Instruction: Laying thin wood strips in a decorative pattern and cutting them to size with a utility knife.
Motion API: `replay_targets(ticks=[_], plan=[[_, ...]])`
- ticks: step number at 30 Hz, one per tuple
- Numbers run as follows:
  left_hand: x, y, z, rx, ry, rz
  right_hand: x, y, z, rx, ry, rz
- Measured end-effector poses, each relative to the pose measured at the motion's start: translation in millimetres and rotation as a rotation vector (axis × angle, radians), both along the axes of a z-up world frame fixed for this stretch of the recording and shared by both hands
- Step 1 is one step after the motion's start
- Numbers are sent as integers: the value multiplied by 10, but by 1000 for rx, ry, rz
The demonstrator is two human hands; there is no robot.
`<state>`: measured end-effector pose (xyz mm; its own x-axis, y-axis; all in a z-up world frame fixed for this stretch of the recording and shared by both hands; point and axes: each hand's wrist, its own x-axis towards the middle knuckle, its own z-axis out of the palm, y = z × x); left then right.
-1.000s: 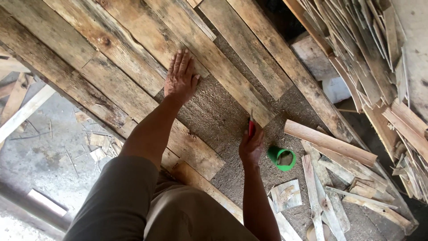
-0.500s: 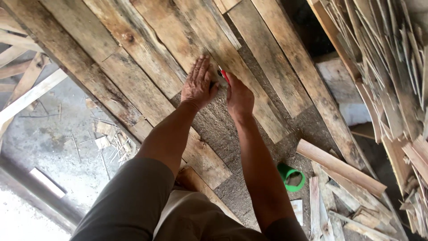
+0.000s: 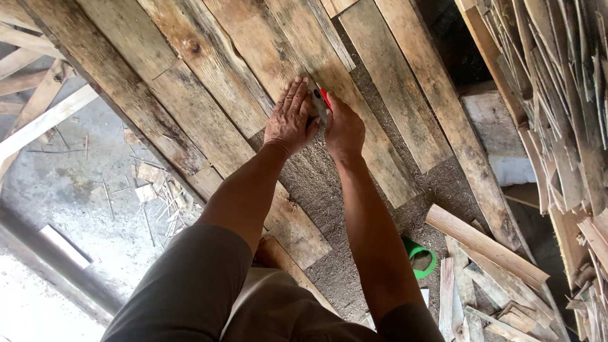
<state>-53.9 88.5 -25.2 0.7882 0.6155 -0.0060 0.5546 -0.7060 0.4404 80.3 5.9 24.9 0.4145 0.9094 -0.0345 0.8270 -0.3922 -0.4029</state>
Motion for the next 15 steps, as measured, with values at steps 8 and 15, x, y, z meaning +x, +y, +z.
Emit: replay_targets(ticks=[8,15], plan=[[8,16,24,9,10,3,38,11,40,-2,17,1],[7,40,71,-20,32,-3,6,56,182,-9,35,9]])
